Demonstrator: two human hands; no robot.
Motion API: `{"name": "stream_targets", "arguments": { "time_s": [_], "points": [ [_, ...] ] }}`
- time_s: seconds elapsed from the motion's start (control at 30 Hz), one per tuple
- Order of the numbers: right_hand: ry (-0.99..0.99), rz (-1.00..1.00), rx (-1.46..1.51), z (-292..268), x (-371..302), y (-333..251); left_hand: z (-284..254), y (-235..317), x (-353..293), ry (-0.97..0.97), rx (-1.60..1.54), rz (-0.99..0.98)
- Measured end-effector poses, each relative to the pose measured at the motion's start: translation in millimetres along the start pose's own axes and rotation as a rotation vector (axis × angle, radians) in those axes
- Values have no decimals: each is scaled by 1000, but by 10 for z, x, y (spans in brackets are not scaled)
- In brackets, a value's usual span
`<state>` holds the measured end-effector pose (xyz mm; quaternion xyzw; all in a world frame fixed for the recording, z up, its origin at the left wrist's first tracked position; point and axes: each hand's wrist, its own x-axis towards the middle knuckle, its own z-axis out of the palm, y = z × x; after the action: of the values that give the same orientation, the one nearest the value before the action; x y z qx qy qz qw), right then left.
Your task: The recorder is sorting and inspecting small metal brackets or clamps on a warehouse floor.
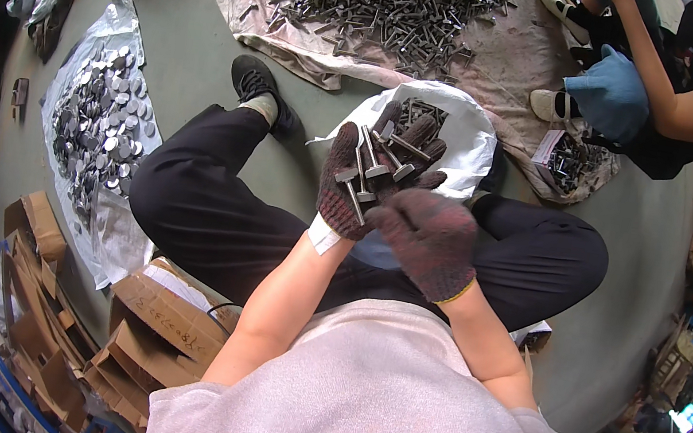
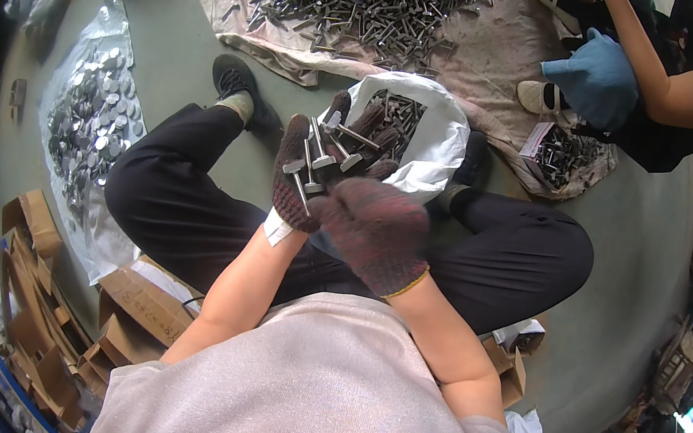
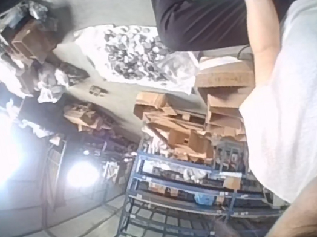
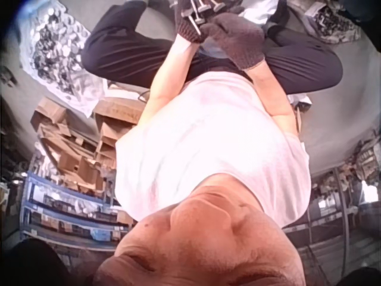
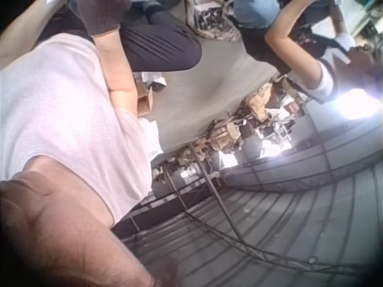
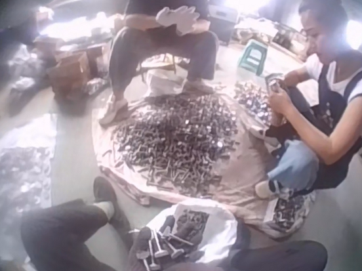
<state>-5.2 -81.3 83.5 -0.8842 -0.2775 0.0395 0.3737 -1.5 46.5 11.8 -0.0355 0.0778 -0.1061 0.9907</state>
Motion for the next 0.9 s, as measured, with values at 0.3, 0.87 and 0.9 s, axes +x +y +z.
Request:
{"name": "stream_targets", "arguments": {
  "time_s": [0.3,0.87,0.9],
  "points": [
    [156,-70,-310,-171,153,158,16,-59,-56,-27,-14,-16],
    [36,-60,-405,-310,211,274,5,-94,-203,37,-77,-151],
    [31,-54,-404,-300,205,276,13,-103,-211,41,-90,-154]
  ]
}}
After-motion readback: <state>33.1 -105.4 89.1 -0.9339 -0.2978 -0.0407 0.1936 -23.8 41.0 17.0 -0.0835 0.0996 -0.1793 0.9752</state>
